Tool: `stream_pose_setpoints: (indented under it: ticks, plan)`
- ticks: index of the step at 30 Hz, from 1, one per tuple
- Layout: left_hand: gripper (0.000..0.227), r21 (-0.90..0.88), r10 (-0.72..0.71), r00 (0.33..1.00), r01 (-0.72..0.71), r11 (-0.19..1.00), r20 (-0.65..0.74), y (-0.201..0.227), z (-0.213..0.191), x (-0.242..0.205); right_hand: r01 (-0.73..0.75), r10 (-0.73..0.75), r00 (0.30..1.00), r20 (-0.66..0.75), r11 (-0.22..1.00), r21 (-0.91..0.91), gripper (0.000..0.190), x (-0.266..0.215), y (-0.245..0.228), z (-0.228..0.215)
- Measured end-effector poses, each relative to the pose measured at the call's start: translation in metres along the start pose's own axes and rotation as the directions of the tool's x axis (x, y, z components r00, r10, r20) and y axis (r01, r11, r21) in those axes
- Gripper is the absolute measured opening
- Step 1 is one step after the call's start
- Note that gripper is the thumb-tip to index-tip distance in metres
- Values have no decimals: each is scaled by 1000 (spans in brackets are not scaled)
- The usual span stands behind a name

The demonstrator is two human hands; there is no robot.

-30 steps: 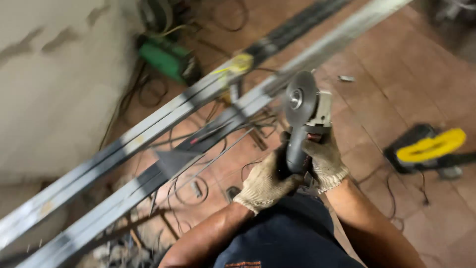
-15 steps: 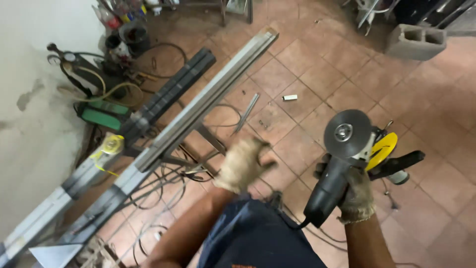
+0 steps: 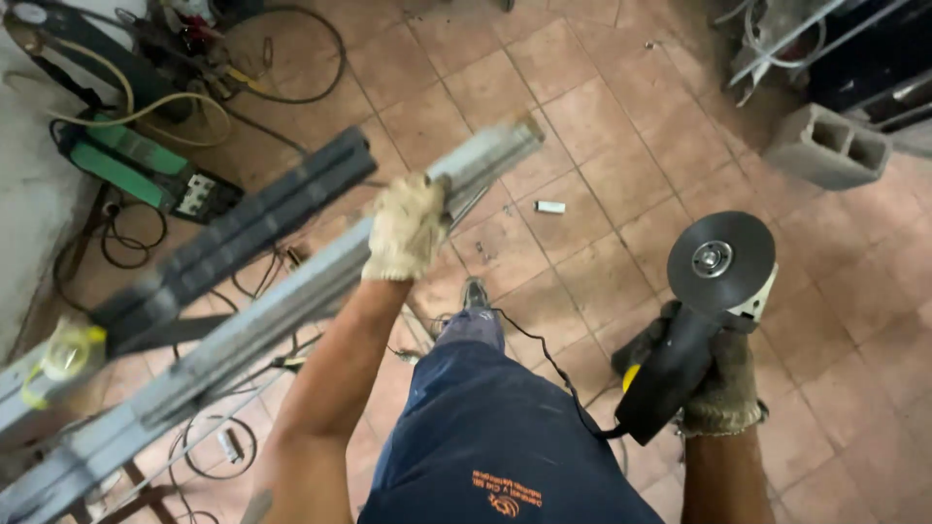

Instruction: Measuring, marking, and grinding metal beams using a square, marker, and angle grinder.

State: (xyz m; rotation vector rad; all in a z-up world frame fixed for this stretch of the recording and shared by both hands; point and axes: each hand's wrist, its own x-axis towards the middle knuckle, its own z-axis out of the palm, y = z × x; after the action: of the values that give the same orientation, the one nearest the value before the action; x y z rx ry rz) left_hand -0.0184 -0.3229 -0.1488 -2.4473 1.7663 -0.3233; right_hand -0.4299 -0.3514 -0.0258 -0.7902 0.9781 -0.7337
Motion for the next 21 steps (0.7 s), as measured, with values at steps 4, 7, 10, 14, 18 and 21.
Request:
stream_pose_setpoints:
  ticks: [4, 7, 10, 14, 18, 21]
  plan:
    - [40, -52, 94, 994, -91, 994, 48, 8, -13, 36, -72, 71, 997, 43, 997, 30, 57, 81, -37, 14]
    - [29, -242, 50, 999, -49, 969, -2, 18, -15, 58, -140, 136, 987, 81, 989, 39, 59, 129, -65, 22]
    - [22, -401, -5, 987, 70, 913, 163, 26, -27, 93, -187, 179, 975, 130, 981, 49, 62, 188, -96, 24]
    - [24, -400, -54, 980, 128, 908, 190, 56, -40, 109, -331, 322, 910, 262, 944, -11, 66, 249, -133, 8]
    - [27, -359, -168, 966, 230, 905, 196, 85, -58, 125, -468, 477, 767, 428, 873, -134, 70, 332, -169, 10]
    - [29, -316, -271, 938, 329, 890, 217, 94, -66, 135, -188, 478, 765, 432, 807, -560, 76, 343, -212, 63]
